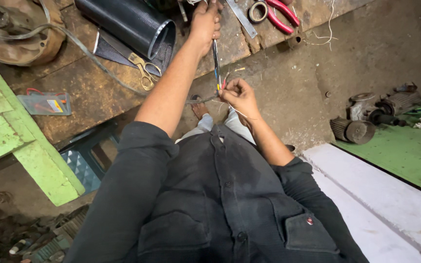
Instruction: The person strips insulation from several colored wires using pliers, then wraps the exposed ends with electrical tape. They handle multiple wires one at a time, twisting and taping them on a cluttered workbench.
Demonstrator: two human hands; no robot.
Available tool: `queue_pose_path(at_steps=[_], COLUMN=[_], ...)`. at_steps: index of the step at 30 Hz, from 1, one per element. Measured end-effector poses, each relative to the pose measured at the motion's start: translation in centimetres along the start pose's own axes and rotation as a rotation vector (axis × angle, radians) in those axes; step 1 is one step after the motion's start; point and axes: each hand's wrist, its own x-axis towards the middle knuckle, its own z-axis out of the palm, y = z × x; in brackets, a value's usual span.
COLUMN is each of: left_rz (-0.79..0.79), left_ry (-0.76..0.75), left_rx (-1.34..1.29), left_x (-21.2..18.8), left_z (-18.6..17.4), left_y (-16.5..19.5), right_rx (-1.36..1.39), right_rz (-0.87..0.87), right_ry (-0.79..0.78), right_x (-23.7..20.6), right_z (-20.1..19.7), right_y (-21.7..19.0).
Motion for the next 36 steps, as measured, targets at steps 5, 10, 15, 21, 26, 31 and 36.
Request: queue_pose_path(at_steps=[5, 10, 15, 21, 26, 31, 36], left_rz=[-0.010, -0.012, -0.008, 0.021, 0.037, 0.050, 0.109], left_ry=[-0.001, 0.030, 0.048, 0.039, 0.034, 0.030, 0.154], left_rx=[0.008, 0.042, 0.057, 0.028, 0.003, -0.006, 0.145], left_x=[0.1, 0.0, -0.3, -0.6, -1.1, -0.9, -0.9], left_z=[0.0, 0.2, 0.4, 0.8, 1.3, 1.1, 1.5], left_y=[0.1, 0.2, 0.4, 0.7, 1.0, 0.8, 0.0], right_rx=[-0.097, -0.300, -0.051, 0.145, 0.253, 0.298, 0.075], right_rz=[-0.063, -0.102, -0.027, 0.069, 0.192, 0.255, 0.184], right_ry=[-0.153, -0.188, 0.009, 0.117, 0.163, 0.160, 0.214], right_x=[0.5, 0.5, 0.3, -0.3, -0.6, 0.0, 0.3], right_z=[-0.6, -0.5, 0.1, 1.1, 1.9, 2.4, 2.2], right_y=[-0.7, -1.8, -0.8, 0.3, -0.4, -0.7, -0.4])
